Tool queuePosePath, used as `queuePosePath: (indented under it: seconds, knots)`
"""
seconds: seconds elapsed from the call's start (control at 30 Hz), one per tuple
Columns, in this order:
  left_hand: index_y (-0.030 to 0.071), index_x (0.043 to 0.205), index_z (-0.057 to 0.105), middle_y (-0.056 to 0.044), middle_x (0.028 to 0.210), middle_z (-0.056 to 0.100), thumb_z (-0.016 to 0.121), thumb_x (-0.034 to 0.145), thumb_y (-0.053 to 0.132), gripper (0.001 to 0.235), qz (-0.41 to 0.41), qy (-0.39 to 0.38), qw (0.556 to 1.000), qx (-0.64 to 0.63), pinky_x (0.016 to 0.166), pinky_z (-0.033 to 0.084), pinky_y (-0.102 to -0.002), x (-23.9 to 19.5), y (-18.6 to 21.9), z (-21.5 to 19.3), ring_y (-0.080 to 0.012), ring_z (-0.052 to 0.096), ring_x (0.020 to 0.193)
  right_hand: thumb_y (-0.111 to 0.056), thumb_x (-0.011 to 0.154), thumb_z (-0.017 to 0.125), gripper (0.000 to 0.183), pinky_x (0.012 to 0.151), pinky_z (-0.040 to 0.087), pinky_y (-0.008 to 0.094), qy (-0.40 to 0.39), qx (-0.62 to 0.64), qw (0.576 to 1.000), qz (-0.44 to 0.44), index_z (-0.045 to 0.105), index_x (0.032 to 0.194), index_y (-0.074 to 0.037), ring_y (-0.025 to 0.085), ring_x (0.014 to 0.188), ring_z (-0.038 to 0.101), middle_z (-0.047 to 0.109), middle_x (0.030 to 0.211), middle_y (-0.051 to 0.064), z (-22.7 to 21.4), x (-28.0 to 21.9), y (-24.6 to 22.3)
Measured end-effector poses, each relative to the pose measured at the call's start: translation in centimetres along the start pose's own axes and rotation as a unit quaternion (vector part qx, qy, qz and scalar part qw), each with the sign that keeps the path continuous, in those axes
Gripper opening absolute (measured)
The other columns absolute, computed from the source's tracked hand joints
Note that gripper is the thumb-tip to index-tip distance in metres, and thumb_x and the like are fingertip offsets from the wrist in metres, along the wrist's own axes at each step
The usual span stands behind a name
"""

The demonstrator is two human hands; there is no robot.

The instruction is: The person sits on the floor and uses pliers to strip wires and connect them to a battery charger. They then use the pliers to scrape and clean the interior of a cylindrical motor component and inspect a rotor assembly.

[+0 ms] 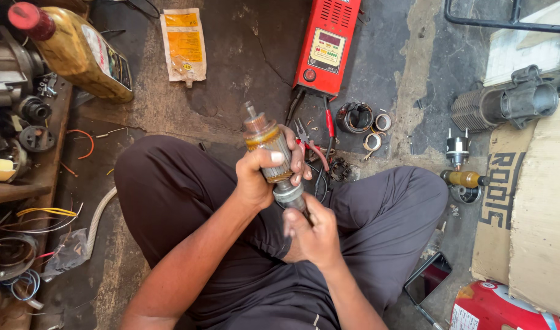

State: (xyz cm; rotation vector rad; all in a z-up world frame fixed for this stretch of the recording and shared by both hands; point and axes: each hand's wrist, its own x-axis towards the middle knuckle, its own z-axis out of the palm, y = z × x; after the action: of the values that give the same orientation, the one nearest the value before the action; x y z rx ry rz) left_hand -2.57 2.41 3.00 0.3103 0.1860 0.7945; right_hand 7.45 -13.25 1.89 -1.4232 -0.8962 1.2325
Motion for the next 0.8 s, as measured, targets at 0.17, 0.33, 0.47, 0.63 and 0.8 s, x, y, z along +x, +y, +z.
queuePosePath:
  seconds: [0.17,0.33,0.47,0.63,0.8]
  knots:
    - [0.001,0.101,0.052,-0.014,0.077,0.059,0.065,0.078,0.020,0.033,-0.009,-0.007,0.998,-0.060,0.072,0.055,-0.043,-0.3,-0.1,-0.1,-0.0235,0.056,0.059,-0.053,0.103,0.049,0.058,0.052,0.049,0.035,-0.017,0.082,0.996,0.040,0.052,0.123,0.001,0.017,0.054,0.049,0.051,0.070,0.005,0.2,0.1,-0.5]
    - [0.002,0.101,0.052,-0.013,0.076,0.058,0.063,0.080,0.023,0.031,-0.022,-0.033,0.991,-0.126,0.069,0.054,-0.044,-0.1,0.1,0.0,-0.0232,0.054,0.056,-0.057,0.102,0.046,0.061,0.049,0.049,0.034,-0.288,0.595,0.716,0.226,0.052,0.127,-0.001,0.017,0.053,0.048,0.049,0.069,0.005,0.1,1.0,-0.4]
    - [0.002,0.101,0.051,-0.014,0.076,0.057,0.063,0.080,0.023,0.032,-0.018,-0.023,0.992,-0.125,0.068,0.053,-0.043,-0.2,0.3,-0.2,-0.0231,0.053,0.055,-0.047,0.110,0.049,0.054,0.050,0.051,0.032,-0.262,0.621,0.702,0.230,0.052,0.128,0.003,0.013,0.054,0.047,0.048,0.069,0.003,-0.4,1.1,-0.1]
    - [0.002,0.102,0.052,-0.014,0.076,0.058,0.063,0.079,0.022,0.033,-0.008,0.004,0.997,-0.075,0.068,0.052,-0.043,-0.3,0.1,-0.1,-0.0232,0.053,0.057,-0.042,0.109,0.056,0.052,0.051,0.051,0.033,-0.118,0.300,0.938,0.130,0.055,0.125,0.007,0.011,0.055,0.046,0.048,0.070,0.001,-0.8,0.9,-0.2]
    - [0.002,0.103,0.052,-0.014,0.078,0.058,0.063,0.079,0.021,0.033,0.013,0.033,0.998,-0.060,0.069,0.052,-0.042,-0.4,-0.4,-0.4,-0.0225,0.053,0.058,-0.046,0.106,0.056,0.054,0.049,0.050,0.034,0.048,-0.139,0.988,-0.048,0.057,0.121,0.006,0.013,0.053,0.046,0.050,0.068,0.004,0.7,-0.3,-0.7]
